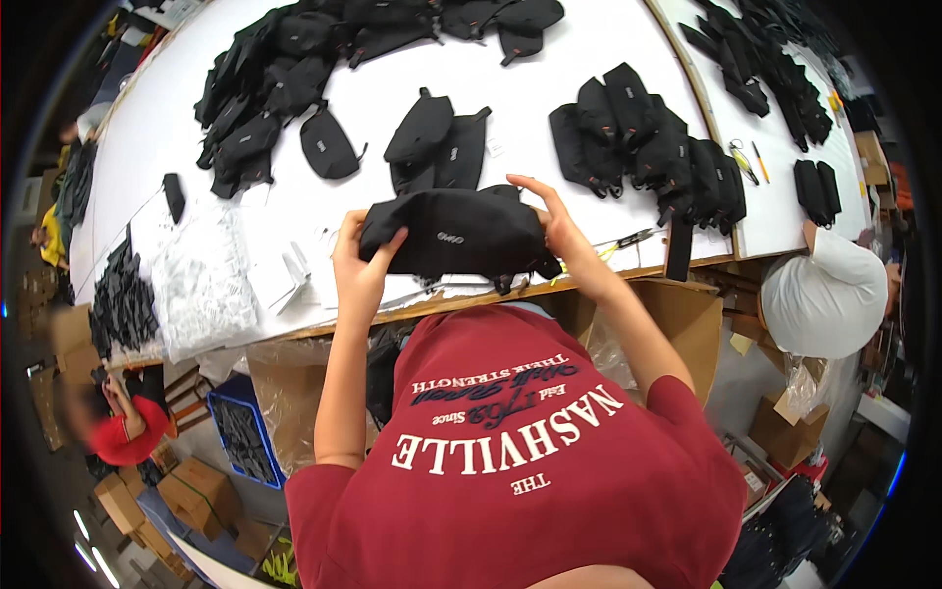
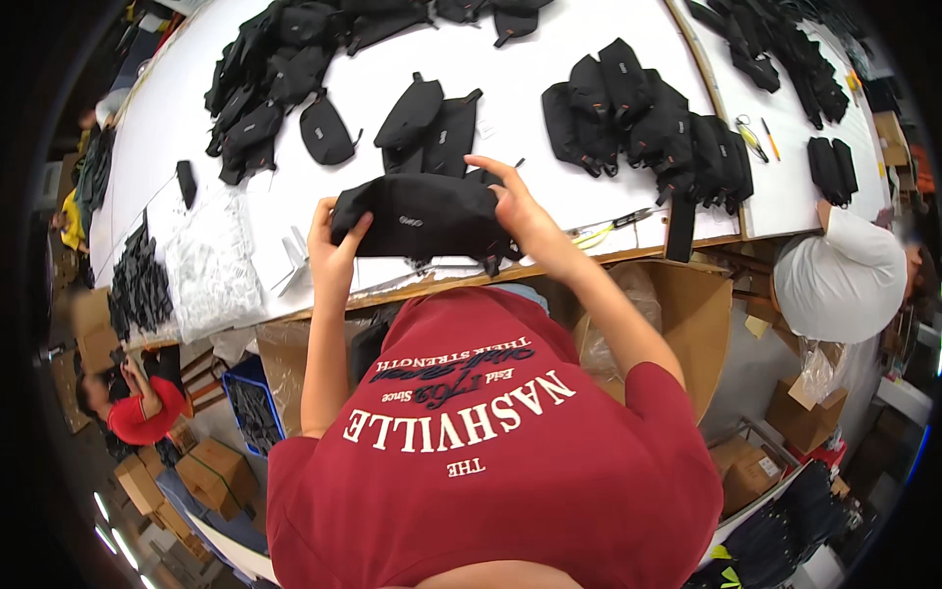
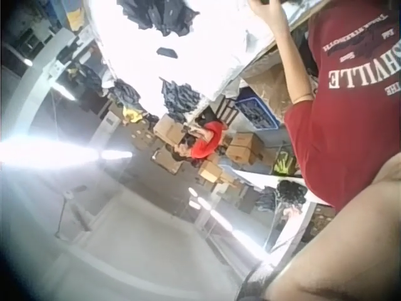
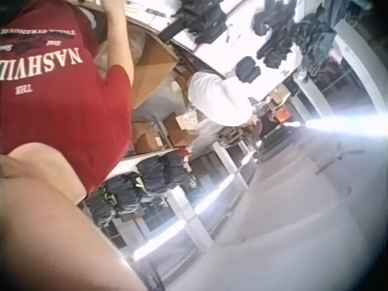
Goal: Tagging and packing small black pouches into individual units at a warehouse workbench.
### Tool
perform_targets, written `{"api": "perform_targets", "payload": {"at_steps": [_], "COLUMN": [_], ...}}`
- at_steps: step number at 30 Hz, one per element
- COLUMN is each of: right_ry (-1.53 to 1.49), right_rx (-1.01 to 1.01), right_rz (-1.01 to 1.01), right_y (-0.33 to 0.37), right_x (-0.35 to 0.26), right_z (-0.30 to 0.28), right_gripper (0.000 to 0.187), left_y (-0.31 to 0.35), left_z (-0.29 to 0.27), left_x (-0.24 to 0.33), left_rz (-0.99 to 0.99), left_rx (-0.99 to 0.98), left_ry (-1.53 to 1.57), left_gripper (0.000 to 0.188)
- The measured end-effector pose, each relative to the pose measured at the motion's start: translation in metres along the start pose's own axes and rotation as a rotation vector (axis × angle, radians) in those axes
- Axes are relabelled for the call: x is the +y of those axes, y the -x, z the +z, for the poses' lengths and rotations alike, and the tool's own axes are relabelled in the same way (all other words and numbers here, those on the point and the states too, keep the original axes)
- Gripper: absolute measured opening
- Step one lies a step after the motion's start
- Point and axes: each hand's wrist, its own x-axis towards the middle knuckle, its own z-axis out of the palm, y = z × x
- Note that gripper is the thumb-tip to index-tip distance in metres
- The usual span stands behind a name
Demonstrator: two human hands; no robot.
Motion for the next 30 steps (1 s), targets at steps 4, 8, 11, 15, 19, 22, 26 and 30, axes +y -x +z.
{"api": "perform_targets", "payload": {"at_steps": [4,8,11,15,19,22,26,30], "right_ry": [0.662,0.54,0.532,0.306,1.015,0.913,0.963,1.04], "right_rx": [0.171,0.182,0.342,1.18,1.529,1.267,0.761,0.138], "right_rz": [-0.34,-0.227,-0.354,-0.596,-0.17,-0.245,-0.078,-0.261], "right_y": [0.004,0.01,0.016,0.047,0.093,0.065,0.01,-0.046], "right_x": [0.0,-0.006,0.0,-0.018,0.014,0.05,0.126,0.157], "right_z": [-0.002,-0.022,-0.065,-0.204,-0.304,-0.259,-0.15,-0.058], "right_gripper": [0.05,0.015,0.013,0.026,0.039,0.03,0.019,0.008], "left_y": [0.012,-0.003,-0.014,-0.027,-0.01,0.01,0.022,0.045], "left_z": [0.023,0.022,0.045,0.018,-0.002,-0.037,-0.079,-0.118], "left_x": [0.003,-0.023,-0.021,-0.068,-0.121,-0.163,-0.18,-0.203], "left_rz": [0.062,0.243,-0.233,-0.321,-0.206,-0.085,-0.186,-0.189], "left_rx": [-0.037,-0.312,-0.342,-0.269,-0.168,0.153,0.496,0.431], "left_ry": [0.133,0.162,0.601,-0.053,-0.532,-0.788,-1.044,-1.238], "left_gripper": [0.038,0.035,0.049,0.034,0.031,0.036,0.043,0.059]}}
